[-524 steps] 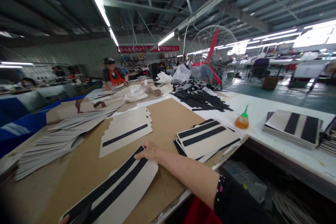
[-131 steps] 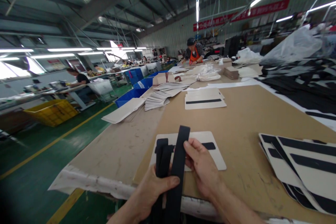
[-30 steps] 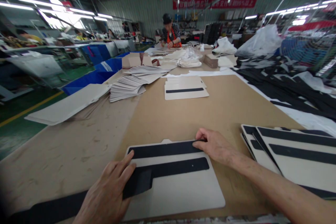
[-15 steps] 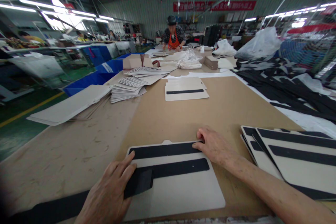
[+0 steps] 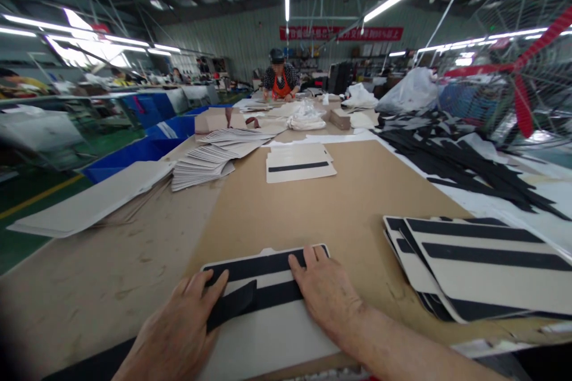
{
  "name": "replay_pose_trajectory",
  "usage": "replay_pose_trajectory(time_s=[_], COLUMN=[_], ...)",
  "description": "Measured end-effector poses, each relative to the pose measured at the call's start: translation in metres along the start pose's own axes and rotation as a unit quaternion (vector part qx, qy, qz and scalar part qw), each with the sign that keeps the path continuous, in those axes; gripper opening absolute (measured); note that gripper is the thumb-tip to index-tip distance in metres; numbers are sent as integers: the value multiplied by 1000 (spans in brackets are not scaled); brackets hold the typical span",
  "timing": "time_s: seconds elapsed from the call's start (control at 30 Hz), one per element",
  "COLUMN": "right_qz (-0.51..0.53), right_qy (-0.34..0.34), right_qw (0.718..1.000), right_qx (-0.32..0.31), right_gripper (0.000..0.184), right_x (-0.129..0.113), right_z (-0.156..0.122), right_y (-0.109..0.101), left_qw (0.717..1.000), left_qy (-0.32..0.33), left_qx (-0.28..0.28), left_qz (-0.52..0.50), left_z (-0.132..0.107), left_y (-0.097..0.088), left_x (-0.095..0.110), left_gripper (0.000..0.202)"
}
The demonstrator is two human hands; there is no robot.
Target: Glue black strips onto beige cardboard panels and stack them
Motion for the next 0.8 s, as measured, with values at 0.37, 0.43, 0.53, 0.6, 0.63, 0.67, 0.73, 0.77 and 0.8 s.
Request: replay_pose_trajectory(time_s=[0.37, 0.43, 0.53, 0.6, 0.63, 0.67, 0.73, 0.77, 0.8], right_qz=[49, 86, 171, 237, 266, 294, 356, 395, 444], right_qy=[70, 86, 94, 83, 84, 93, 141, 178, 220], right_qw=[996, 992, 980, 967, 959, 950, 921, 898, 866], right_qx=[24, 24, 28, 38, 46, 55, 70, 73, 75], right_gripper=[54, 48, 50, 52, 51, 49, 45, 45, 46], right_x=[52, 68, 78, 72, 67, 61, 55, 55, 57], right_z=[-31, -37, -42, -44, -43, -42, -37, -33, -29], right_y=[28, 32, 30, 24, 21, 17, 13, 14, 16], left_qw=[1000, 999, 998, 997, 996, 995, 993, 991, 988], left_qy=[1, 4, 13, 21, 26, 33, 53, 66, 81], left_qx=[28, 46, 65, 75, 80, 86, 103, 115, 131], left_qz=[-1, -12, -25, -27, -28, -29, -30, -31, -34], left_z=[-6, -9, -12, -13, -13, -12, -7, -3, 2], left_y=[15, 13, 11, 11, 12, 15, 23, 28, 34], left_x=[-17, -18, -17, -18, -20, -24, -35, -42, -50], left_gripper=[65, 63, 60, 60, 59, 58, 55, 54, 53])
Point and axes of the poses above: each hand's wrist, its own z-axis towards the middle knuckle, its own y-axis out of the palm, x = y × z, the point moved 4 cm from there along z, towards the middle knuckle, and after that the axes turned 12 degrees about -z, right-handed, at the moved point
